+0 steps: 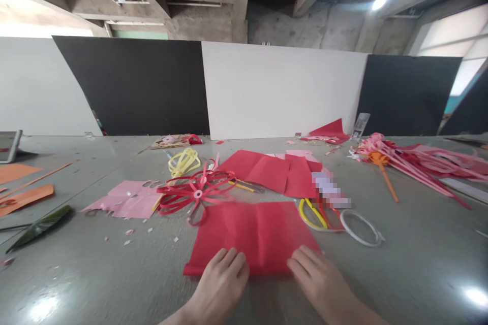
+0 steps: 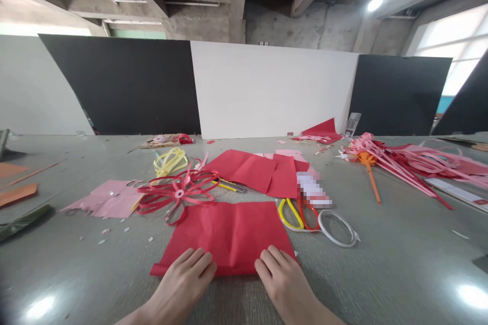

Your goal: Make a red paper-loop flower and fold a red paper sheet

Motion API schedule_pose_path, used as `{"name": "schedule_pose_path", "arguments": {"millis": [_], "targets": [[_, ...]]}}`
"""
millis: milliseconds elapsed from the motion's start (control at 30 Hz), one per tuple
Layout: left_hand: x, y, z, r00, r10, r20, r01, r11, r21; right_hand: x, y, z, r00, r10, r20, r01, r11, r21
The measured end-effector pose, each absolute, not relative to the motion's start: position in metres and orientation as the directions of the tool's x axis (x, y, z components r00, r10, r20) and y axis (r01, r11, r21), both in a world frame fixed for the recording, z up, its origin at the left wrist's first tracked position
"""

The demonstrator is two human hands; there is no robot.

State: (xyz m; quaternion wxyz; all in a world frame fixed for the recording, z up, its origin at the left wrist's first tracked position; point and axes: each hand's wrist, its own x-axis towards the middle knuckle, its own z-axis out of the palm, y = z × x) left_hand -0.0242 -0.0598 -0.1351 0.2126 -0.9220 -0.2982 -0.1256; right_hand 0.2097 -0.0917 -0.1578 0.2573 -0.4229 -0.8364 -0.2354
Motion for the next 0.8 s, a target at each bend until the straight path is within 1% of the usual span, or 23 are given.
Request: {"name": "schedule_pose_path", "arguments": {"millis": [167, 300, 367, 467, 567, 700, 800], "targets": [[-0.026, -0.061, -0.138, 0.793, 0.456, 0.404, 0.587, -0.747, -0.311, 0.205, -0.091, -0.158, -0.436, 0.624, 0.648, 0.857, 0.509, 0.087], [-0.028, -0.063, -0.14, 0.814, 0.407, 0.415, 0.553, -0.761, -0.339, 0.206, -0.09, -0.157, -0.413, 0.66, 0.628, 0.853, 0.522, 0.013], [-0.028, -0.063, -0.142, 0.827, 0.387, 0.408, 0.537, -0.76, -0.366, 0.208, -0.091, -0.157, -0.426, 0.667, 0.611, 0.845, 0.535, 0.005], [-0.027, -0.063, -0.144, 0.854, 0.373, 0.362, 0.506, -0.755, -0.417, 0.211, -0.093, -0.156, -0.461, 0.643, 0.611, 0.829, 0.558, 0.038], [-0.027, -0.064, -0.147, 0.866, 0.389, 0.315, 0.496, -0.749, -0.439, 0.212, -0.095, -0.155, -0.491, 0.607, 0.625, 0.816, 0.571, 0.086], [-0.026, -0.066, -0.148, 0.86, 0.442, 0.254, 0.51, -0.747, -0.426, 0.211, -0.097, -0.154, -0.514, 0.553, 0.656, 0.809, 0.567, 0.156], [-0.025, -0.067, -0.145, 0.848, 0.48, 0.224, 0.529, -0.748, -0.401, 0.21, -0.097, -0.153, -0.522, 0.552, 0.651, 0.809, 0.561, 0.173]]}}
